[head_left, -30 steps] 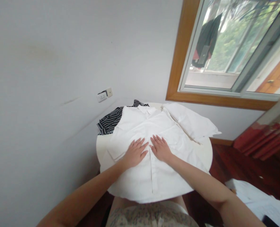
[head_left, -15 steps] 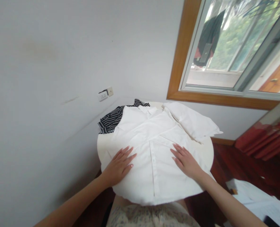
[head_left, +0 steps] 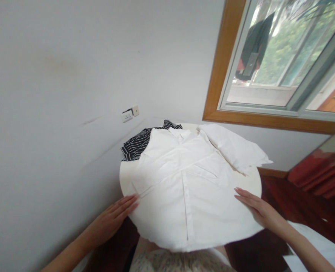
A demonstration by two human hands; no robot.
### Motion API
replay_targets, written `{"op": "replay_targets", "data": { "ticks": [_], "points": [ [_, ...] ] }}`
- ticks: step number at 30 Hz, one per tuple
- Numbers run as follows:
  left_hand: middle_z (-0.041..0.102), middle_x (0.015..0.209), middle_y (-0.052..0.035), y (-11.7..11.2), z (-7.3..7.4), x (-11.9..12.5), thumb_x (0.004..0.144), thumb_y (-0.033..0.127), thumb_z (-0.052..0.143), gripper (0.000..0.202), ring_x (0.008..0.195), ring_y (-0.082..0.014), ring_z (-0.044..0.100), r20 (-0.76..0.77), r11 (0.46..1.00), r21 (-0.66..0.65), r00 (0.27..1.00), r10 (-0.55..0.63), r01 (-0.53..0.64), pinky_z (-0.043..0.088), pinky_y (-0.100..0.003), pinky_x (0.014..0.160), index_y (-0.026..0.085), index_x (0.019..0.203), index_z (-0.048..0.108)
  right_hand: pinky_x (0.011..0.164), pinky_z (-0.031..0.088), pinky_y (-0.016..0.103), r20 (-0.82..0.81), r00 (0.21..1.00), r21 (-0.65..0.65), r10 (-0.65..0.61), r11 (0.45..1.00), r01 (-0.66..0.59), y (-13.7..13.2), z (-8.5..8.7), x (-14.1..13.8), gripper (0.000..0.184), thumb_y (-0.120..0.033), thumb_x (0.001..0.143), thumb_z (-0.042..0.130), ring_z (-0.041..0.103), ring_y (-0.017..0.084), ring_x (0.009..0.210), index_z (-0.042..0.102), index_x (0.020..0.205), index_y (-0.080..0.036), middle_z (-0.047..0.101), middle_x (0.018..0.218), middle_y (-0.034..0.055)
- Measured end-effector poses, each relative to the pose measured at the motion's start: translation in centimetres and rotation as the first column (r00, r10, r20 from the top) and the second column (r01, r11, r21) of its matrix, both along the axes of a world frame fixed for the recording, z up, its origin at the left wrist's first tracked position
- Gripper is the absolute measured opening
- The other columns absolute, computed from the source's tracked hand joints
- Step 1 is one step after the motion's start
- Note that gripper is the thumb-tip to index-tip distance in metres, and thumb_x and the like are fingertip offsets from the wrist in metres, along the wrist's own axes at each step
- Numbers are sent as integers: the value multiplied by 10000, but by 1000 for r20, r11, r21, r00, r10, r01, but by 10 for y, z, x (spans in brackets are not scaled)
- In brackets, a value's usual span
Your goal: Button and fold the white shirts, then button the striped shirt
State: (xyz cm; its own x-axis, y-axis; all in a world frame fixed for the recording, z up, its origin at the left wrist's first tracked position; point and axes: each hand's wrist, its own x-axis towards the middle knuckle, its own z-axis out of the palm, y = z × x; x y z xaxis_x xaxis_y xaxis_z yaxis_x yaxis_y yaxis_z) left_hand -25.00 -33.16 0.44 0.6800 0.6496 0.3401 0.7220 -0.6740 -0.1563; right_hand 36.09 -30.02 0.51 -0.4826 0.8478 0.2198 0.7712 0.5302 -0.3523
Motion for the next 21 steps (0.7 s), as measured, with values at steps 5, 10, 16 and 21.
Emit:
{"op": "replay_targets", "data": {
  "ticks": [5,10,16,21],
  "points": [
    [472,1418,3,5,-13,-7,876,72,359,651,1306,-147,439,-48,995,101,999,-22,27,362,-327,1106,309,1472,248,1093,384,400,114,993,-25,28,999,-26,-4,6,27,582,-111,804,397,436,186,1302,532,1321,-344,437,1428,-17],
    [492,1404,25,8,-19,-9,897,135,409,566,1305,-162,442,-38,991,127,999,-34,38,351,-355,1110,380,1406,380,1124,320,456,223,973,44,63,996,-75,-11,5,33,702,-126,762,482,368,218,1346,392,1418,-358,366,1473,-13],
    [436,1445,25,3,-8,-6,864,177,439,586,1345,-203,387,-65,997,52,996,-57,60,325,-427,1117,418,1395,384,1126,293,483,193,980,21,49,998,-54,-24,-4,35,595,-214,824,493,312,252,1374,431,1390,-387,291,1510,-16],
    [478,1414,9,1,7,4,870,327,480,492,1303,-214,448,71,998,-37,997,-42,45,234,-462,1151,404,1355,452,1102,329,490,-51,999,-44,-6,999,4,-29,8,31,369,-352,897,442,314,276,1373,627,1215,-384,381,1472,2]
  ]
}}
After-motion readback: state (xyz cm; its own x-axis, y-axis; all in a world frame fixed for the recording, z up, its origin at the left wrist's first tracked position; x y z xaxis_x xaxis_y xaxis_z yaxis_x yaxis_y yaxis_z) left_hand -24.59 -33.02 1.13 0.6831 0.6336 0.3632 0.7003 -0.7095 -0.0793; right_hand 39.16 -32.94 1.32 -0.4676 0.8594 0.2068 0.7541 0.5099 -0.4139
